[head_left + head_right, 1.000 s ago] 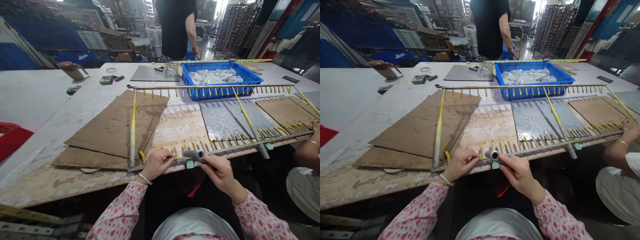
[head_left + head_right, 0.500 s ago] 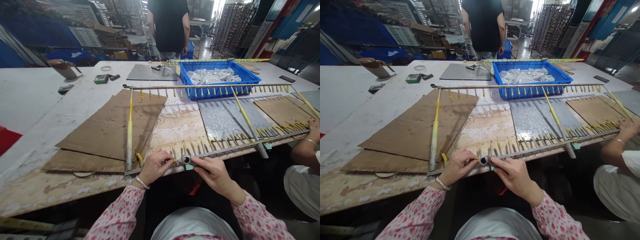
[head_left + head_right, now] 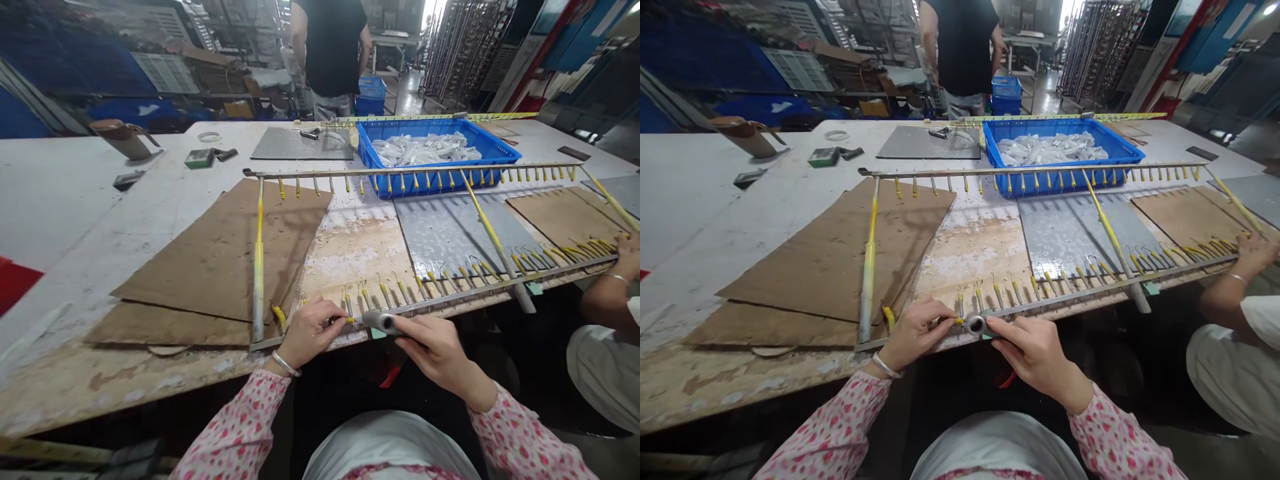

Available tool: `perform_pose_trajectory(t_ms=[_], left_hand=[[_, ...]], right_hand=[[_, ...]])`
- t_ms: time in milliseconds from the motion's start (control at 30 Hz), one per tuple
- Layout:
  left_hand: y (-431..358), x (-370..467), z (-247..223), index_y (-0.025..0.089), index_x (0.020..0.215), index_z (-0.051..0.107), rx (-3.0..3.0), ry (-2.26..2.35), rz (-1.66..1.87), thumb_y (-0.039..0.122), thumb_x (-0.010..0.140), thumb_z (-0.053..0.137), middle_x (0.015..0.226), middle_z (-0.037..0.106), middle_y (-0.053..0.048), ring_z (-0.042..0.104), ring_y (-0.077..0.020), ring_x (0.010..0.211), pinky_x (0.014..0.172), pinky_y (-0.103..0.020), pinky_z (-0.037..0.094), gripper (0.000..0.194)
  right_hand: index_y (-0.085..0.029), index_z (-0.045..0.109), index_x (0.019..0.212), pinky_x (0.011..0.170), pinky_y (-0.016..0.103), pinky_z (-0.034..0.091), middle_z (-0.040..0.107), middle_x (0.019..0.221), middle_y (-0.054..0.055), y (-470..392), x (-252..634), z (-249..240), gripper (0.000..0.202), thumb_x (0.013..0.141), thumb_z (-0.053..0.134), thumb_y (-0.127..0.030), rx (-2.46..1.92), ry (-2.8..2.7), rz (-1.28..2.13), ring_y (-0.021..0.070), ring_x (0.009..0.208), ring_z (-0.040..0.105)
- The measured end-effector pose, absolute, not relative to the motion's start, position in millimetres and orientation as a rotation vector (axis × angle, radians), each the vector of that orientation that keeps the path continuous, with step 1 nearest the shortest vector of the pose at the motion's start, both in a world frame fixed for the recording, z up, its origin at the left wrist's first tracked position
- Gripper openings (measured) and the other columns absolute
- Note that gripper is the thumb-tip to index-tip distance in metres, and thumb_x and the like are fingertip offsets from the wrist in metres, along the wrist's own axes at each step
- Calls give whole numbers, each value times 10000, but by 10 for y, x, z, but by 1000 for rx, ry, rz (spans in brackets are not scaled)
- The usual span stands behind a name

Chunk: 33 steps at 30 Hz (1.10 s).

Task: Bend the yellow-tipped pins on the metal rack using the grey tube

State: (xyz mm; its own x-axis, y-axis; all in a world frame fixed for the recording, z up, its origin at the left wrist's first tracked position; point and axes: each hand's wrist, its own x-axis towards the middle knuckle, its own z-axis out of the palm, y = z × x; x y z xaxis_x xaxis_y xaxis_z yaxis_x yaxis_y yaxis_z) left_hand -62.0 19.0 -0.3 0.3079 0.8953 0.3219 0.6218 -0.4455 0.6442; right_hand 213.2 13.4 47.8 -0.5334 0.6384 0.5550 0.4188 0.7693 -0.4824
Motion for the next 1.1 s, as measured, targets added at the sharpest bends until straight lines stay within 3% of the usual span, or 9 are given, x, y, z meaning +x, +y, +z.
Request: perform_pose_trajectory(t_ms=[233,433,567,733,933,1100], left_hand=[[187,-614,-4,202,855,698,2196,1352,952,219,900,601,781,684,-2,545,-150,756,727,-273,390,108],[185,-611,-11,201,847,699,2200,1371,950,230,900,598,769,683,-4,543,-155,754,716,-273,391,118],[188,-600,-5,204,850,700,2192,1382,954,244,906,589,768,682,-7,548,-156,751,713,-273,394,130],[188,-590,8,202,844,699,2208,1402,925,257,912,579,773,687,-12,554,-159,750,711,-278,401,148],[189,-584,20,198,843,703,2212,1410,922,276,916,568,767,687,-20,553,-162,741,699,-285,405,172],[197,-590,20,194,846,707,2211,1407,903,288,920,557,774,693,-30,558,-168,755,712,-293,413,192]], right_hand=[[-225,578,1300,592,237,431,635,750,22,101,2160,484,331,970,550,-212,-789,-2129,485,127,617,569],[-209,639,1230,531,237,389,613,681,12,86,2120,417,272,988,525,-254,-819,-2310,388,130,562,551],[-218,582,1297,585,238,429,630,751,20,76,2150,437,335,963,560,-206,-769,-2120,514,133,613,568],[-206,654,1214,530,240,403,623,674,19,110,2167,413,266,984,537,-269,-866,-2288,379,138,562,566],[-231,592,1302,616,247,487,690,824,54,116,2197,404,334,969,554,-232,-814,-2068,530,153,672,636],[-209,632,1260,574,236,479,679,741,37,165,2180,358,301,980,539,-264,-902,-2198,513,144,599,623]])
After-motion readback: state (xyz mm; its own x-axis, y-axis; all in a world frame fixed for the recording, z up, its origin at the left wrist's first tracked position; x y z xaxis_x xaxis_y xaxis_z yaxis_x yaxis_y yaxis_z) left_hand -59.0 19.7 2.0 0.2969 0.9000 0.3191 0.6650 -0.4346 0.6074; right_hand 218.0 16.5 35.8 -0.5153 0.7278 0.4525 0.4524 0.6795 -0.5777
